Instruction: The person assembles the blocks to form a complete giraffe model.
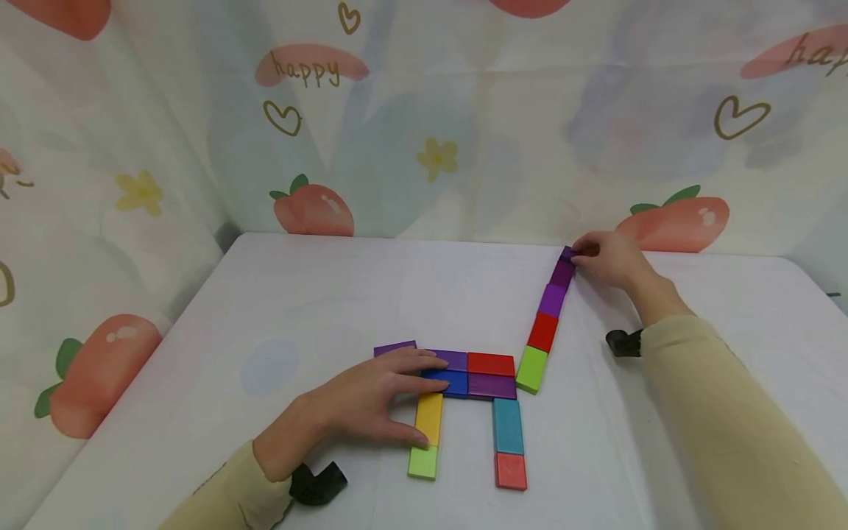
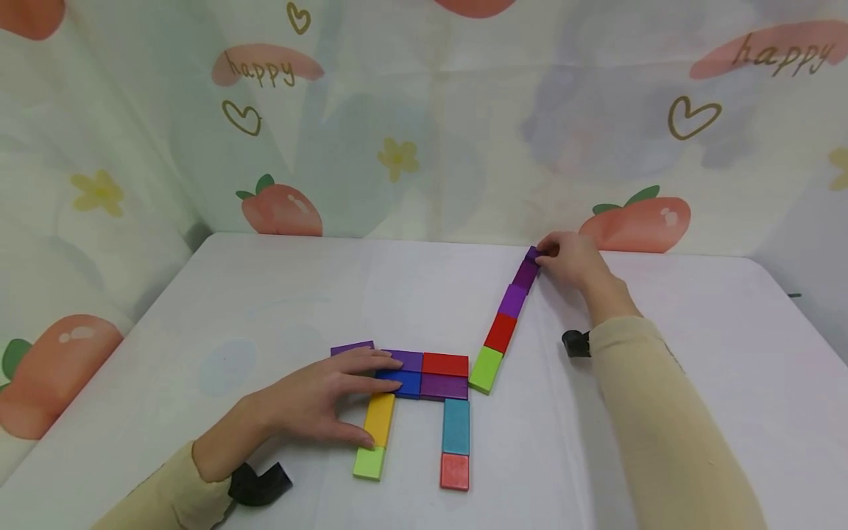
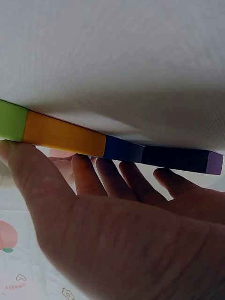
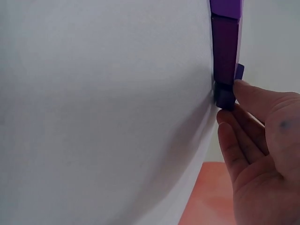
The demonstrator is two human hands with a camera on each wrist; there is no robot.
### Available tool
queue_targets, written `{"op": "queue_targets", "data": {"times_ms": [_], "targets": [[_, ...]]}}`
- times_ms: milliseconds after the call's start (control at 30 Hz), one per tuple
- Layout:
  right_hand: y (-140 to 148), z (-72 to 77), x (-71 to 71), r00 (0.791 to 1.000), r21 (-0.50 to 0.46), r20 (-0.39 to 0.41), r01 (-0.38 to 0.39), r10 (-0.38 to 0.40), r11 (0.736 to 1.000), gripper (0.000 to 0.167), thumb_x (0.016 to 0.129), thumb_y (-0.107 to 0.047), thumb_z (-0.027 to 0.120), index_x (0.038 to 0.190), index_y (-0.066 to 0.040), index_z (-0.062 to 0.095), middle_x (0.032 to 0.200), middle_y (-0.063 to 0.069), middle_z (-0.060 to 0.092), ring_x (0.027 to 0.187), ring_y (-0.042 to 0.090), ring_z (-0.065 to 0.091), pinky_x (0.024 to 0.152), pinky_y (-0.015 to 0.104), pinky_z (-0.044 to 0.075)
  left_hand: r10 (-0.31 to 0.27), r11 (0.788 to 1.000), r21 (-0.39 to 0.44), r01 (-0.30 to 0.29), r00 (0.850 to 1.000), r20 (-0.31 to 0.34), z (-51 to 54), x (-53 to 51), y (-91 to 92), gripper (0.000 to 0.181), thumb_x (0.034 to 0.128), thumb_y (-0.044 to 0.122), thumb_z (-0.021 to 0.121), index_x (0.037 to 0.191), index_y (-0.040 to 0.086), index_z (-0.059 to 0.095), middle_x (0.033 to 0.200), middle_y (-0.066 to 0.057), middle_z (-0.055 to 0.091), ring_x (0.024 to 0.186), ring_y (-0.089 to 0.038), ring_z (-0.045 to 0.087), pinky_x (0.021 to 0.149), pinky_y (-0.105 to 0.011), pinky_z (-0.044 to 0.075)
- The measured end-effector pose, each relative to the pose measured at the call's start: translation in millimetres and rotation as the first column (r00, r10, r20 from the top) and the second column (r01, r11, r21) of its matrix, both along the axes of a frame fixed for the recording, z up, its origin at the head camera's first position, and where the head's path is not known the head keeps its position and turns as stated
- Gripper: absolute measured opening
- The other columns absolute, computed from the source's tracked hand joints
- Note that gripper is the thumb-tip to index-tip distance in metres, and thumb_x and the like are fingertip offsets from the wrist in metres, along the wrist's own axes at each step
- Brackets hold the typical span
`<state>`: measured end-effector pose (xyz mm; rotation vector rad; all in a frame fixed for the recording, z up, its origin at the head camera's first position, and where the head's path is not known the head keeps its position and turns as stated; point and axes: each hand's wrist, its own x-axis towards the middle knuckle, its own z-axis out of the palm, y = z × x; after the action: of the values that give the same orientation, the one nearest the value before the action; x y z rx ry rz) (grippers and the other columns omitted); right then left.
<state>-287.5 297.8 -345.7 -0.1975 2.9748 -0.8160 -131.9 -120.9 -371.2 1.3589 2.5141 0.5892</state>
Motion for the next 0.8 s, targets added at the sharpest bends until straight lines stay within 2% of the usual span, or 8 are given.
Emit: {"op": "queue_targets", "data": {"times_ms": [200,500,633,800], "targets": [[1.7,-1.1,0.8,1.000,0.006,0.000,-0.011,0.011,1.000,0.030,0.103,-0.010,0.052,0.127,0.007,0.060,0.123,0.030,0.057,0.115,0.046,0.047,0.100,0.061,0.041,-0.005,1.000,0.008,0.005,1.000,-0.005,0.1,0.3,0.1,0.071,0.0848,0.056,0.075,0.145,0.023,0.059,0.157,0.007,0.040,0.148,-0.017,0.028,0.117,-0.043,0.031],[3.8,1.8,5.7,0.999,0.013,0.007,-0.031,0.031,0.999,0.031,0.104,-0.012,0.050,0.127,0.005,0.061,0.125,0.031,0.056,0.115,0.047,0.047,0.099,0.062,0.042,-0.012,1.000,0.015,0.012,1.000,0.001,-0.4,-1.1,0.0,0.071,0.0851,0.057,0.075,0.145,0.023,0.059,0.157,0.007,0.040,0.147,-0.016,0.029,0.116,-0.043,0.032],[8.1,9.9,13.5,0.999,0.039,0.005,-0.043,0.042,0.998,0.033,0.104,-0.014,0.050,0.129,0.005,0.060,0.125,0.031,0.056,0.115,0.048,0.049,0.098,0.063,0.043,-0.016,1.000,0.017,0.016,1.000,-0.008,-0.8,-1.4,0.0,0.071,0.0851,0.058,0.074,0.144,0.022,0.059,0.157,0.006,0.040,0.147,-0.017,0.029,0.116,-0.044,0.031],[18.7,23.6,31.7,0.997,0.065,-0.030,-0.067,0.070,0.996,0.034,0.104,-0.015,0.054,0.131,0.005,0.059,0.126,0.030,0.056,0.115,0.048,0.052,0.095,0.063,0.047,-0.013,1.000,0.012,0.013,1.000,-0.010,-0.5,-1.4,-0.1,0.071,0.0849,0.058,0.074,0.145,0.023,0.059,0.157,0.007,0.040,0.147,-0.016,0.029,0.117,-0.043,0.031]]}}
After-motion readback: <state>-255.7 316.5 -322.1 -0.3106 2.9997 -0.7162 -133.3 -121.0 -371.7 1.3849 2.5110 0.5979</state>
